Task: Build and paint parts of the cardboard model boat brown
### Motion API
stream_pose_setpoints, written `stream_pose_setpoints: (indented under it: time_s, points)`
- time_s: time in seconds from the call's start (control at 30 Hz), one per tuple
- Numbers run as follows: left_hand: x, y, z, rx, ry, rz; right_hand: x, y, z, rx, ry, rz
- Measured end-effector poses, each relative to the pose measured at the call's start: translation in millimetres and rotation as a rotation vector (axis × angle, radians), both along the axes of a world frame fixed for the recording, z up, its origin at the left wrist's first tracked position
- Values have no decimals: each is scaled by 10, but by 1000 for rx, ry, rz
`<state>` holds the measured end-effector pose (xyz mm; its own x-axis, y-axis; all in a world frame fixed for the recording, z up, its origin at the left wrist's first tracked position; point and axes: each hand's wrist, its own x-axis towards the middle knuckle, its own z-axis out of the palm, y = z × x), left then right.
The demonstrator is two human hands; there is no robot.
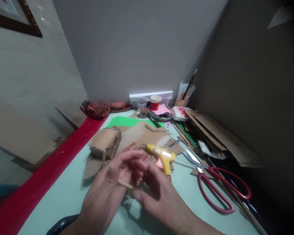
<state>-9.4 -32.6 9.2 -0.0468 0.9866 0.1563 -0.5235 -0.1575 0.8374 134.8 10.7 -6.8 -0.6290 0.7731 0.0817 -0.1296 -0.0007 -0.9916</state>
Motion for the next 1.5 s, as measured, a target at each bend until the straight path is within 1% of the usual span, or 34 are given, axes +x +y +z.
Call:
stream_pose_setpoints:
  time_s: [0.37,0.6,0.87,0.93,1.0,1.1,1.17,1.23,1.37,1.43,1.5]
  points:
    - [17,13,-14,-19,22,-9,-19,-8,-61,14,28,-17]
    - [25,-9,1,-40,51,26,-28,5,-84,-54,59,-24]
    - [16,17,-25,-37,62,53,-33,-30,-87,-97,93,-30]
    - [4,8,3,-70,101,72,-41,-19,-94,-101,108,-34]
    - [-3,-1,46,-120,185,115,-38,1,-101,-96,127,-48]
    - [-2,8,101,-187,355,169,-13,39,-104,-73,145,-81]
    - [0,28,114,-166,448,179,8,58,-100,-56,140,-94]
    - [-8,51,106,-132,490,175,26,67,-90,-40,126,-97]
    - [-59,79,66,-196,480,122,71,58,-48,31,98,-68]
    - [-83,81,49,-192,422,147,104,52,-22,99,70,-69]
    - [-96,79,42,-161,355,204,142,51,1,203,23,-105]
